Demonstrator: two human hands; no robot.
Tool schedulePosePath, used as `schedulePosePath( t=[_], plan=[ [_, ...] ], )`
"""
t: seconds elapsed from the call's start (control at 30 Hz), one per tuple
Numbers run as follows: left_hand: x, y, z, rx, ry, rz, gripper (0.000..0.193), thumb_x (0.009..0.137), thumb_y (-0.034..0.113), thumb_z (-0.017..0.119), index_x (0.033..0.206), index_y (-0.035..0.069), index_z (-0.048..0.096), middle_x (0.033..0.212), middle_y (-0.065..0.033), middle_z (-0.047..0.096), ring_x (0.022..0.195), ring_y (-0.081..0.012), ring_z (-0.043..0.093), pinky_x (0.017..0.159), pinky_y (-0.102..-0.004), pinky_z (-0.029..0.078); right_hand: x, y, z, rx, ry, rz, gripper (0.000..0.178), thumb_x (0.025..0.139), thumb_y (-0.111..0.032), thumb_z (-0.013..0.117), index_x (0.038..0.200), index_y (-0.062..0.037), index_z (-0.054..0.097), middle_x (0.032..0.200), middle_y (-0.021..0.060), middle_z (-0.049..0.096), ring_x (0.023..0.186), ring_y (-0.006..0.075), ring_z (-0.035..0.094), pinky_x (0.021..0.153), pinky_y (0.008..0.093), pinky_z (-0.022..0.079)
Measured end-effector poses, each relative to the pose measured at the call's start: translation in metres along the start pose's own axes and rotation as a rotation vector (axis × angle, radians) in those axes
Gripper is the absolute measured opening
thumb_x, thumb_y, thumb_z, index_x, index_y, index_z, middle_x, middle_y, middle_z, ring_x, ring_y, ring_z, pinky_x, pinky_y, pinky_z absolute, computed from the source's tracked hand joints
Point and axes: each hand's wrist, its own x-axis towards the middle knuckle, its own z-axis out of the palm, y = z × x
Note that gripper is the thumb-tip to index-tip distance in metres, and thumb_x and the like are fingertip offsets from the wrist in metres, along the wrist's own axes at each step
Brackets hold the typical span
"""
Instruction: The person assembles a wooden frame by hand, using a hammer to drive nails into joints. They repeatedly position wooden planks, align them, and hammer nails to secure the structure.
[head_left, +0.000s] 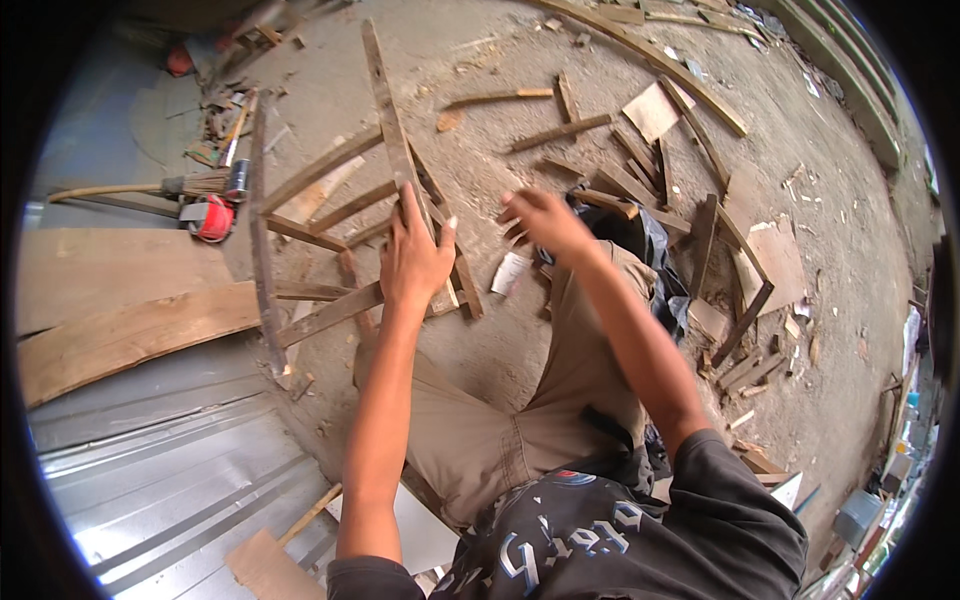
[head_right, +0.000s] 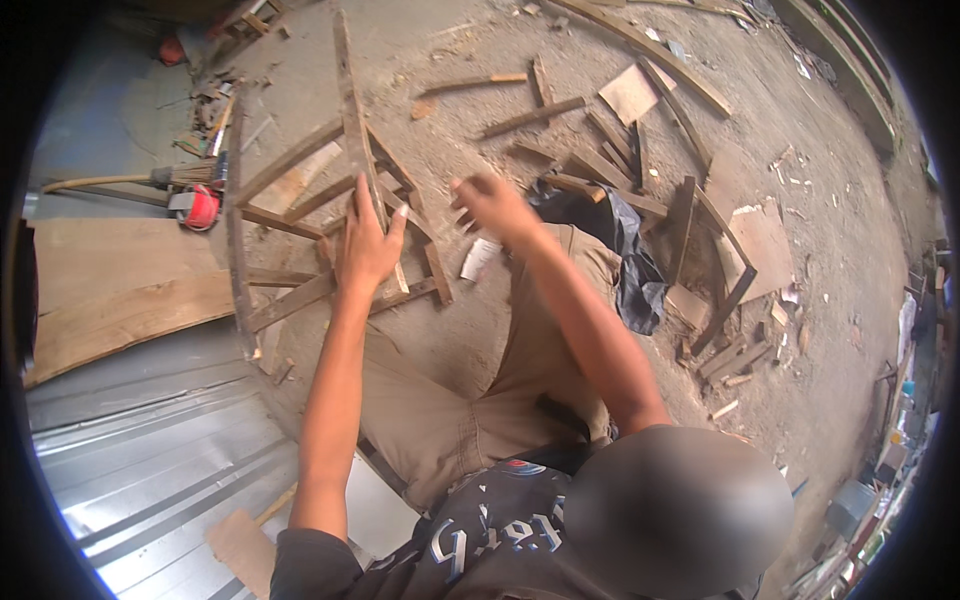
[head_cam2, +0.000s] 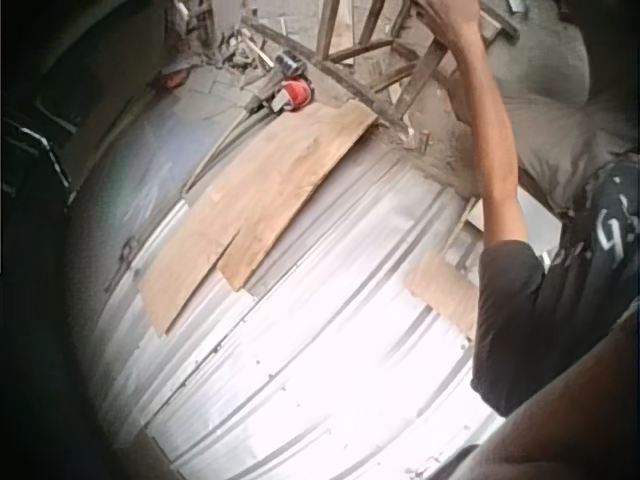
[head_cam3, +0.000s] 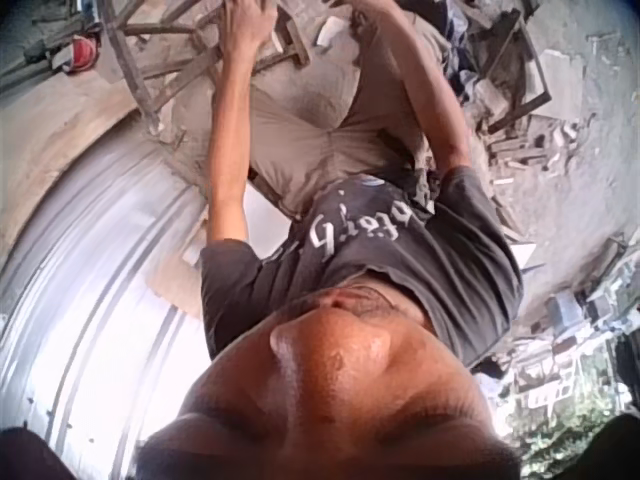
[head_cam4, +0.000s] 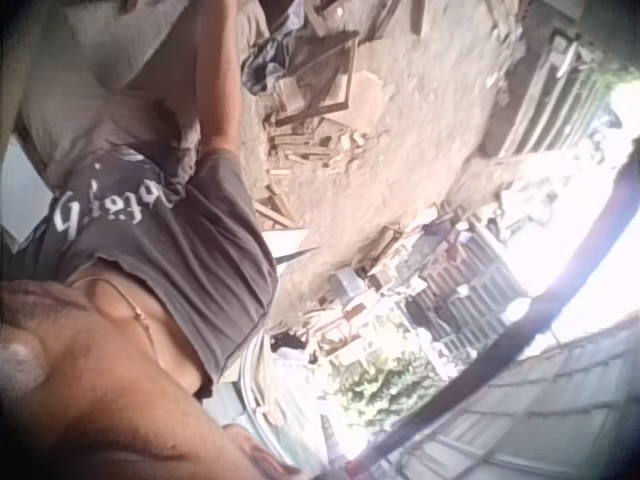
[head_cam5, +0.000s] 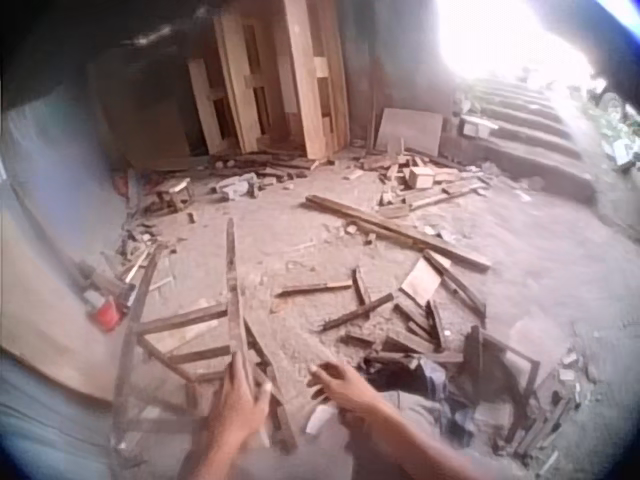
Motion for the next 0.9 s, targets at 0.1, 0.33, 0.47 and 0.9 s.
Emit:
schedulePosePath(
  t=[0.1, 0.33, 0.47, 0.9],
  plan=[
    [-0.002, 0.015, 0.0, 0.018, -0.041, -0.058, 0.072, 0.098, 0.043, 0.041, 0.154, 0.008, 0.013, 0.147, -0.0261, 0.039, 0.121, -0.0399, 0.055, 0.094, -0.0479, 0.052, 0.005, 0.001, -0.076, -0.028, 0.065, -0.023, 0.042, 0.099, -0.036, 0.059, 0.103, 0.0054, 0.065, 0.09, 0.0113, 0.07, 0.07, 0.0167, 0.067, 0.065, 0.0293, 0.055],
    [-0.007, 0.016, -0.012, -0.09, -0.032, -0.108, 0.07, 0.093, 0.033, 0.052, 0.153, 0.014, 0.023, 0.145, -0.0235, 0.045, 0.124, -0.0401, 0.053, 0.101, -0.0473, 0.045, -0.002, 0.19, -0.141, -0.982, 0.042, -0.03, 0.011, 0.085, -0.008, 0.062, 0.088, -0.0002, 0.069, 0.074, 0.0203, 0.068, 0.077, 0.0344, 0.069, 0.072, 0.0411, 0.056],
    [-0.005, 0.01, -0.016, -0.242, -0.03, -0.12, 0.066, 0.092, 0.025, 0.056, 0.151, 0.011, 0.03, 0.143, -0.0223, 0.049, 0.128, -0.0395, 0.05, 0.107, -0.0461, 0.04, 0.012, 0.256, -0.133, -0.793, 0.611, -0.145, 0.015, 0.089, -0.004, 0.054, 0.097, 0.0014, 0.066, 0.096, 0.0277, 0.064, 0.097, 0.0458, 0.06, 0.083, 0.0502, 0.049],
    [-0.002, -0.004, -0.017, -0.266, -0.022, -0.145, 0.072, 0.088, 0.03, 0.06, 0.151, 0.014, 0.029, 0.137, -0.0237, 0.053, 0.122, -0.0401, 0.055, 0.103, -0.0471, 0.044, 0.056, 0.275, -0.148, -0.937, 0.441, 0.024, 0.025, 0.073, 0.003, 0.053, 0.095, 0.0051, 0.066, 0.1, 0.0341, 0.063, 0.1, 0.0479, 0.061, 0.087, 0.0527, 0.05]
  ],
)
